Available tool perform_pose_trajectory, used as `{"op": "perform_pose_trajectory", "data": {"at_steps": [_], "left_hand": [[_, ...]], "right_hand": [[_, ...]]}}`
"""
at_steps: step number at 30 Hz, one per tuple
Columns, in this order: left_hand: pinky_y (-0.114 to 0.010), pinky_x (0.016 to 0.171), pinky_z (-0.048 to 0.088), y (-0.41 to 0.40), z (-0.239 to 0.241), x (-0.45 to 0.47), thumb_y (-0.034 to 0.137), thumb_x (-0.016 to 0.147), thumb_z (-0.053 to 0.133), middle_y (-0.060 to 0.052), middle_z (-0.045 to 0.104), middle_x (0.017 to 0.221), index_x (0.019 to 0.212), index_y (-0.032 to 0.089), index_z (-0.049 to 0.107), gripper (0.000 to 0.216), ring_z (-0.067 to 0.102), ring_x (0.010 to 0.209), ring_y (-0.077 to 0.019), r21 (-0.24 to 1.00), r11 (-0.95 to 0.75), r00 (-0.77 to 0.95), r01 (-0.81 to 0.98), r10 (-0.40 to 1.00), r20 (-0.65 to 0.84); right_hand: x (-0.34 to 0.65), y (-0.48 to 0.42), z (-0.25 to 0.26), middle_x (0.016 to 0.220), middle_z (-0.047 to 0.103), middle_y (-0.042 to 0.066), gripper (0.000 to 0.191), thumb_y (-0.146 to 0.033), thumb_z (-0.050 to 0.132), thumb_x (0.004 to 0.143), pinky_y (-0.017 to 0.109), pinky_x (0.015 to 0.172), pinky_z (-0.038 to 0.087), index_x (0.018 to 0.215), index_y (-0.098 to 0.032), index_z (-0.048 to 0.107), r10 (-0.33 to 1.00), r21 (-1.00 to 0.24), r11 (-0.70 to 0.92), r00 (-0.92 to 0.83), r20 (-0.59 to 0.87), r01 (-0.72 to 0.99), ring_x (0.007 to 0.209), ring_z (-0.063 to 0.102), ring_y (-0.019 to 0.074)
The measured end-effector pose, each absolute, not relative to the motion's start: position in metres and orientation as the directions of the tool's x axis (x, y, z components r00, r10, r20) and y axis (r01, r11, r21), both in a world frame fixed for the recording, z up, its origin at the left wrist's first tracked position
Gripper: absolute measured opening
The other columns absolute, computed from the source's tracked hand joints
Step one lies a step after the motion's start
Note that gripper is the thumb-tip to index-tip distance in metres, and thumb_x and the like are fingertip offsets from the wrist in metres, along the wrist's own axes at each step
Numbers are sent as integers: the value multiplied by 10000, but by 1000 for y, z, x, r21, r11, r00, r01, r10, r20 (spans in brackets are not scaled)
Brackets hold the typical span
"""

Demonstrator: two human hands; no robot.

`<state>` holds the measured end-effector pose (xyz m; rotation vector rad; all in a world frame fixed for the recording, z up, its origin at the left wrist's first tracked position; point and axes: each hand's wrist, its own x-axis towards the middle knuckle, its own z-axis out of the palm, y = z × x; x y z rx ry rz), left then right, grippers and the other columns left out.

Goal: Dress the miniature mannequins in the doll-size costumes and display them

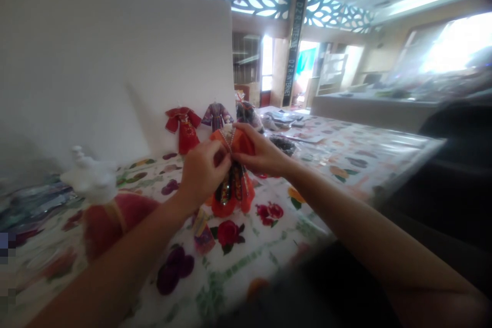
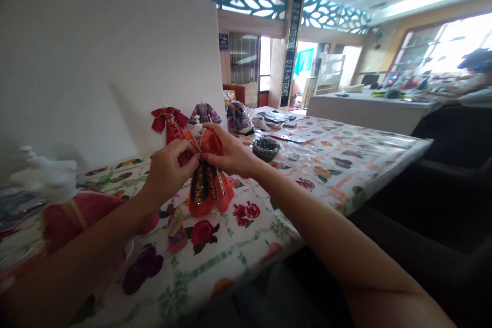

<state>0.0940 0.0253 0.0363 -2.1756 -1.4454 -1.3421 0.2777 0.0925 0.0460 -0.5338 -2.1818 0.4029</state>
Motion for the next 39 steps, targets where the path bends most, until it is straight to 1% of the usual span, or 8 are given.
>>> {"op": "perform_pose_trajectory", "data": {"at_steps": [9,12,15,19,26,33,36,39], "left_hand": [[-323,728,463,28,39,88,220,828,652,-14,635,829,826,193,604,55,589,774,-177,313,-526,47,791,563,825],[-371,849,500,35,40,83,269,759,747,-75,629,1095,1059,182,584,352,608,976,-226,374,-528,-73,763,503,861],[-425,943,499,43,38,80,323,716,794,-102,606,1216,1209,188,529,576,601,1106,-264,503,-529,-71,683,638,767],[-448,938,508,50,38,80,365,725,789,-91,655,1159,1229,188,542,588,642,1051,-271,628,-496,-40,599,765,643],[-343,732,536,53,46,81,373,726,795,-32,674,950,1074,193,589,442,662,855,-221,816,-433,52,383,892,449],[-350,717,542,60,44,80,320,685,822,-46,696,955,1006,199,613,401,675,858,-232,832,-456,83,315,887,455],[-344,660,541,62,43,80,320,668,825,-37,691,901,971,210,612,386,673,813,-231,837,-452,57,310,887,458],[-335,650,535,63,42,79,284,669,800,-28,683,874,956,210,614,350,662,777,-215,822,-457,37,339,880,474]], "right_hand": [[275,95,43,1280,610,133,637,-194,671,802,490,988,496,1392,-172,432,489,-434,870,-530,692,235,1117,615,290],[276,94,44,1276,605,139,648,-204,674,808,489,974,507,1406,-163,426,511,-463,855,-538,670,236,1097,619,290],[277,92,45,1240,616,133,655,-212,672,814,488,924,536,1415,-160,418,535,-491,837,-545,645,240,1037,632,284],[277,91,45,1239,616,132,667,-206,676,810,486,924,536,1420,-166,409,546,-498,831,-537,643,249,1034,628,282],[281,95,45,1166,622,120,693,-258,672,824,500,932,522,1448,-146,393,524,-471,846,-562,640,252,1003,626,287],[289,98,48,1230,613,126,622,-268,626,887,477,947,524,1459,-173,399,452,-413,885,-603,658,213,1064,605,273],[290,94,45,1306,577,105,479,-275,618,899,466,959,521,1360,-235,495,414,-359,910,-410,813,206,1161,570,272],[291,83,36,1093,626,71,193,-202,563,919,428,892,525,1104,-235,605,337,-273,912,-179,925,305,1024,595,234]]}}
